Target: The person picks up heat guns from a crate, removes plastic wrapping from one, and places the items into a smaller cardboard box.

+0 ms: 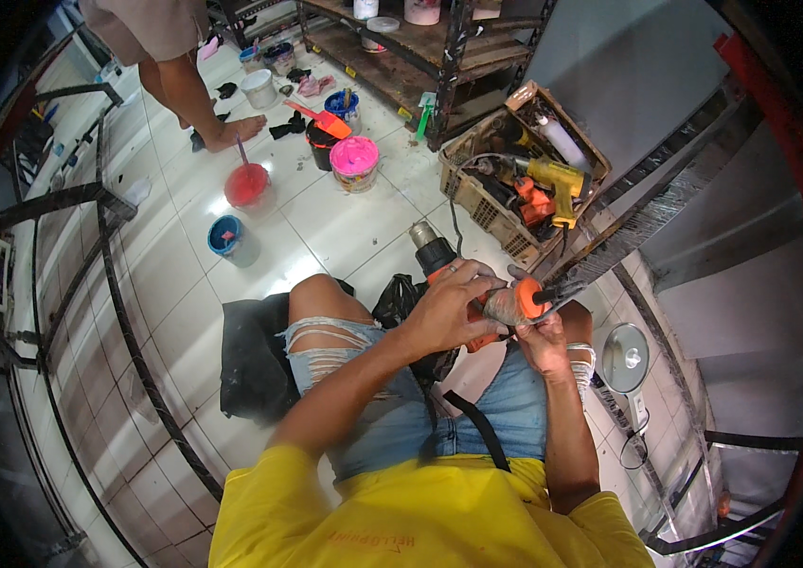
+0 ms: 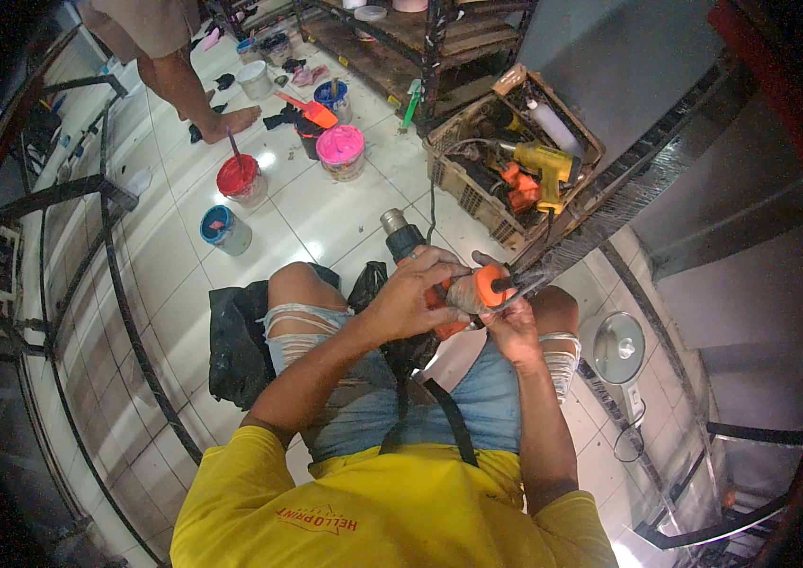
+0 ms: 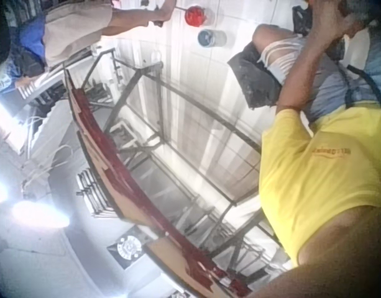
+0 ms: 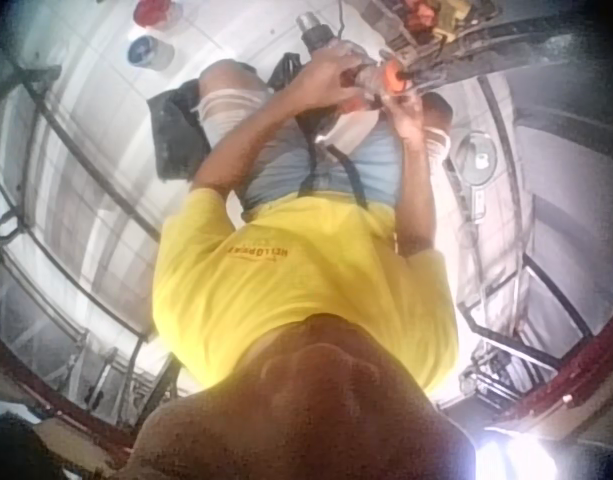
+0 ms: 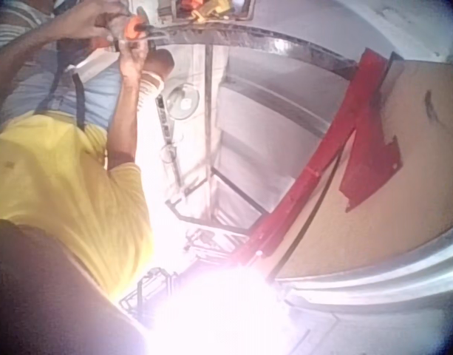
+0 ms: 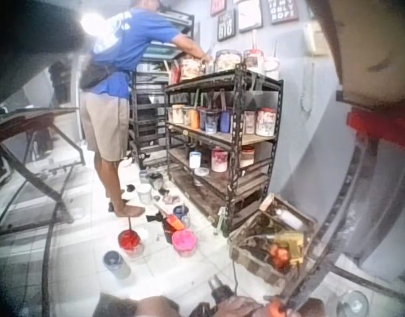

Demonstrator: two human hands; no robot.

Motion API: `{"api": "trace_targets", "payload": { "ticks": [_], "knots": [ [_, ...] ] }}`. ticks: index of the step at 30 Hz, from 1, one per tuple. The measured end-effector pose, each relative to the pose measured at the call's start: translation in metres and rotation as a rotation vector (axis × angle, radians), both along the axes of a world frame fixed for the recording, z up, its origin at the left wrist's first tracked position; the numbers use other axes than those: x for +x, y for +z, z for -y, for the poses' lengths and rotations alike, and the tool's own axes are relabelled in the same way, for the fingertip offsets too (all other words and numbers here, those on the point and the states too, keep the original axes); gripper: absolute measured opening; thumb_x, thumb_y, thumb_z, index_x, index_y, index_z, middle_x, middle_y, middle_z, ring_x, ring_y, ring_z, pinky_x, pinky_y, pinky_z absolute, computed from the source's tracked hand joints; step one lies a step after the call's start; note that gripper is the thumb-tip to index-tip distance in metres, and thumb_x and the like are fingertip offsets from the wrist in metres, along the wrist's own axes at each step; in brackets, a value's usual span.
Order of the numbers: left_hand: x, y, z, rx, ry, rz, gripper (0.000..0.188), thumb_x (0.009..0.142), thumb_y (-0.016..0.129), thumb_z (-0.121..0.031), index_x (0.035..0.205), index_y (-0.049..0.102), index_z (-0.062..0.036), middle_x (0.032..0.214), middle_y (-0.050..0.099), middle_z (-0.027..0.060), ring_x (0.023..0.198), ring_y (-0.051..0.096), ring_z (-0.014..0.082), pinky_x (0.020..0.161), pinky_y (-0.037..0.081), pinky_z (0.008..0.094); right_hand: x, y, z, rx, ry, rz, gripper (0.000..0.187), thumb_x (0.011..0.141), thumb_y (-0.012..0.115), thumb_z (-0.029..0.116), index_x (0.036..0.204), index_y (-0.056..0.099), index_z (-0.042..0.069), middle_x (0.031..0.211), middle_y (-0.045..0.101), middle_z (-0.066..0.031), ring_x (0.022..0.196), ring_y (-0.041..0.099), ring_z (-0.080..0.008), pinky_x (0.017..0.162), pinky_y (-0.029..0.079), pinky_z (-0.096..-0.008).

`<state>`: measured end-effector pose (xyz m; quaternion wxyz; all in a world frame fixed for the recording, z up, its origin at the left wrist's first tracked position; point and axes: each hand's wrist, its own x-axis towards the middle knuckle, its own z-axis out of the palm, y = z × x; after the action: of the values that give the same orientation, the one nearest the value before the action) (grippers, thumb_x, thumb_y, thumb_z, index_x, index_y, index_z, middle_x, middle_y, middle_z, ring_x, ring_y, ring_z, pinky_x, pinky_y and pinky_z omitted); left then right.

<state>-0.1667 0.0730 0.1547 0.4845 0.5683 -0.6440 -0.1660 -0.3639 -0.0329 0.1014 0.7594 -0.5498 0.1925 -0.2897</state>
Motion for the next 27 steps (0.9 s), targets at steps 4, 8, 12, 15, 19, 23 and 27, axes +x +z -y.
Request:
{"api": "trace_targets", "payload": {
  "ticks": [4, 8, 12, 15, 19, 23, 27],
  "knots": [
    [0.003, -0.003, 0.001, -0.034, -0.047, -0.087, 0.049, 0.068, 0.080, -0.025, 0.108, 0.062, -0.0030, 0.104, 0.058, 0.0113, 0.097, 0.056, 0.0304, 0.086, 0.046, 0.0394, -0.002, 0.003, 0.001, -0.008, -0.002, -0.072, 0.037, 0.084, 0.068, 0.000, 0.119, 0.056, 0.003, 0.118, 0.059, -0.0027, 0.107, 0.054, -0.0131, 0.098, 0.042, -0.0310],
    [0.009, -0.017, 0.007, -0.066, -0.099, -0.210, 0.033, 0.080, 0.072, -0.018, 0.108, 0.064, -0.0026, 0.096, 0.060, 0.0107, 0.095, 0.058, 0.0275, 0.088, 0.045, 0.0369, -0.001, -0.001, 0.005, -0.019, 0.030, -0.048, 0.035, 0.084, 0.066, -0.003, 0.117, 0.057, 0.003, 0.120, 0.058, -0.0036, 0.110, 0.053, -0.0129, 0.098, 0.042, -0.0313],
    [0.012, -0.030, 0.012, -0.004, -0.116, -0.299, 0.019, 0.087, 0.063, -0.010, 0.103, 0.062, 0.0003, 0.100, 0.059, 0.0102, 0.097, 0.058, 0.0218, 0.087, 0.045, 0.0331, 0.001, 0.001, 0.003, -0.059, 0.005, -0.081, 0.038, 0.082, 0.066, -0.004, 0.118, 0.058, 0.004, 0.130, 0.052, -0.0048, 0.115, 0.050, -0.0135, 0.098, 0.042, -0.0313],
    [0.010, -0.035, 0.011, 0.116, -0.120, -0.428, 0.013, 0.089, 0.061, -0.008, 0.098, 0.060, 0.0006, 0.100, 0.057, 0.0091, 0.096, 0.056, 0.0175, 0.085, 0.045, 0.0301, 0.005, 0.012, 0.002, -0.122, 0.060, -0.126, 0.039, 0.081, 0.068, -0.002, 0.118, 0.059, 0.005, 0.137, 0.048, -0.0054, 0.117, 0.049, -0.0145, 0.099, 0.042, -0.0310],
    [0.014, -0.043, 0.014, 0.138, -0.162, -0.435, 0.011, 0.090, 0.061, -0.010, 0.095, 0.057, -0.0007, 0.095, 0.054, 0.0077, 0.091, 0.054, 0.0164, 0.081, 0.045, 0.0302, 0.012, 0.021, -0.003, -0.119, 0.127, -0.069, 0.037, 0.081, 0.070, 0.002, 0.117, 0.059, 0.004, 0.140, 0.045, -0.0063, 0.118, 0.049, -0.0151, 0.099, 0.042, -0.0310],
    [0.018, -0.039, 0.016, 0.076, -0.197, -0.267, 0.015, 0.090, 0.060, -0.015, 0.092, 0.055, -0.0016, 0.092, 0.053, 0.0084, 0.087, 0.050, 0.0207, 0.080, 0.042, 0.0336, 0.010, 0.026, -0.007, -0.138, 0.134, -0.128, 0.039, 0.082, 0.069, 0.003, 0.120, 0.058, 0.004, 0.139, 0.046, -0.0055, 0.117, 0.049, -0.0145, 0.099, 0.042, -0.0312],
    [0.015, -0.042, 0.016, 0.047, -0.163, -0.216, 0.014, 0.089, 0.057, -0.016, 0.088, 0.052, -0.0023, 0.089, 0.051, 0.0095, 0.086, 0.047, 0.0252, 0.081, 0.038, 0.0363, 0.006, 0.028, -0.011, -0.149, 0.126, -0.144, 0.043, 0.083, 0.068, 0.001, 0.124, 0.056, 0.004, 0.132, 0.051, -0.0028, 0.115, 0.050, -0.0142, 0.098, 0.043, -0.0315]
  ]
}}
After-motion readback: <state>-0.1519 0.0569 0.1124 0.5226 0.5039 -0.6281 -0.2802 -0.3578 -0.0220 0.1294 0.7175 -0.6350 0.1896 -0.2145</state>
